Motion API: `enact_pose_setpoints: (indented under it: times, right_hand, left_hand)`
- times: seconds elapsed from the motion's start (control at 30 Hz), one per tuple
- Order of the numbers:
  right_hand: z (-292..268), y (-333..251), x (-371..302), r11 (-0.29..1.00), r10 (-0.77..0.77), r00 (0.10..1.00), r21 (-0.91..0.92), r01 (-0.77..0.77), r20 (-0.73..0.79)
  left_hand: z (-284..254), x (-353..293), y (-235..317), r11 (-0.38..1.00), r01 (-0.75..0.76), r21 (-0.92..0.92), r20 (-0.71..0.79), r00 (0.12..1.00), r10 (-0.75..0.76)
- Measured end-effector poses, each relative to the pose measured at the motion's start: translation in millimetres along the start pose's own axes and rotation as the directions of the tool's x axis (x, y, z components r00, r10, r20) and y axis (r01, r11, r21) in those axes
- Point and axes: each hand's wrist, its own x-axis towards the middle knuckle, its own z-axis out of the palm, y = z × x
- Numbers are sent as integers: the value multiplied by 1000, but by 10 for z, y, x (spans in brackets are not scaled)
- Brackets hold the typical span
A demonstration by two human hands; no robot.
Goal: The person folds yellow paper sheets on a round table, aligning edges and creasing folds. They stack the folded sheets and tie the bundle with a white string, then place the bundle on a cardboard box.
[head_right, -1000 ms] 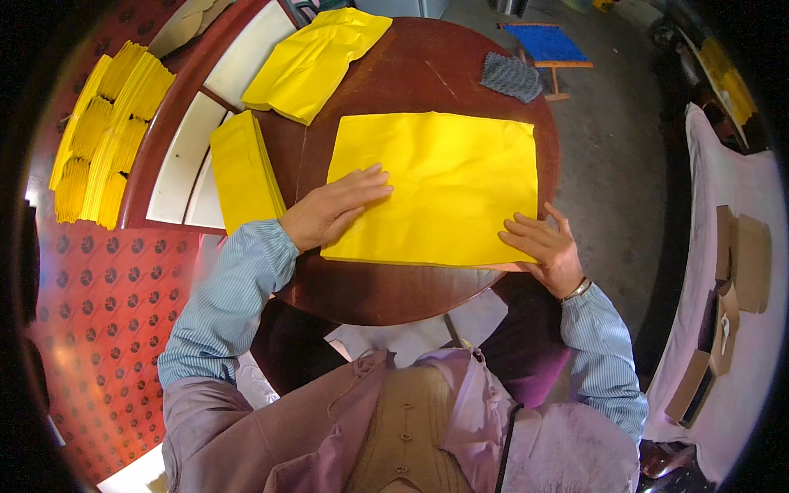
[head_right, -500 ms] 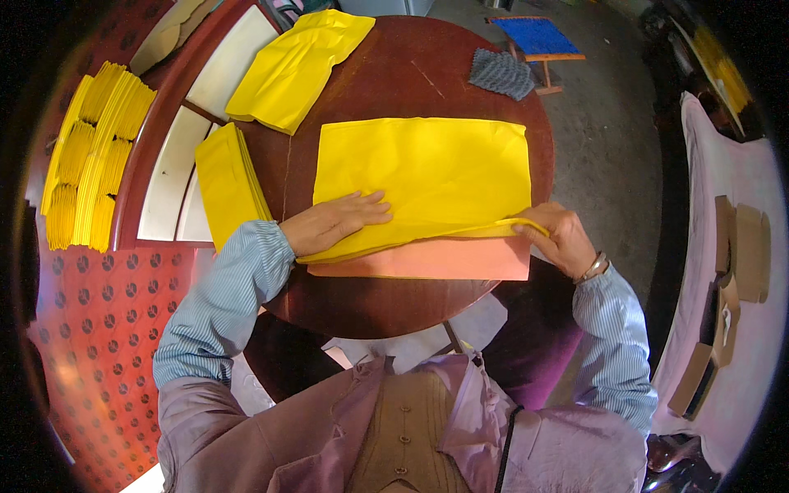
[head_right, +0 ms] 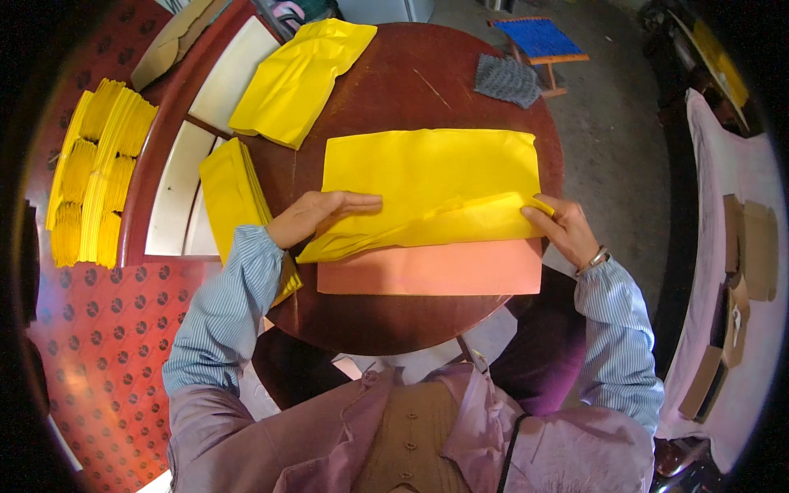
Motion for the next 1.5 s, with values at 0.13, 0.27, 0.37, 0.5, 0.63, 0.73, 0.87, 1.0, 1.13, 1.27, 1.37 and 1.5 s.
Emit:
enact_pose_setpoints:
  times: [0.13,0.27,0.37,0.5,0.63,0.73,0.87,1.0,1.13,1.27,1.37,1.5]
  right_hand:
    - [72,56,-68,998,-3,998,65,7,-59]
    - [72,97,-80,996,-2,998,90,8,-68]
    - [52,97,-61,996,49,998,77,-46,-44]
    - [143,126,-48,993,8,990,115,8,-142]
    - [263,185,-45,997,38,965,70,-20,-261]
    - [365,202,-4,991,56,939,132,-11,-339]
    - [349,176,23,982,98,934,183,-35,-344]
    - [184,136,-63,940,16,985,340,45,-174]
    - [183,87,-151,907,-13,996,418,51,-92]
    - [229,36,-163,899,144,980,431,-72,-137]
    - [258,24,-170,882,184,970,463,-92,-157]
    - [315,28,-153,875,149,967,483,-32,-207]
  left_hand:
    - [-43,-384,16,988,-45,-149,-144,989,23]
    - [90,-707,3,995,-63,-82,-193,980,46]
    - [247,-591,-94,980,-31,-198,-364,930,-44]
    - [381,-390,-224,956,-80,-282,-546,833,-91]
    - [446,-330,-289,954,-41,-298,-611,776,-158]
    - [458,-291,-303,945,-59,-321,-641,748,-171]
    - [496,-261,-308,941,-59,-334,-675,712,-194]
    - [526,-228,-313,950,-37,-310,-694,692,-200]
    - [526,-226,-306,948,-58,-313,-702,687,-190]
    - [537,-234,-290,948,-30,-318,-714,665,-218]
    - [551,-257,-275,933,-92,-347,-699,689,-192]
    - [602,-274,-256,936,-139,-324,-697,704,-137]
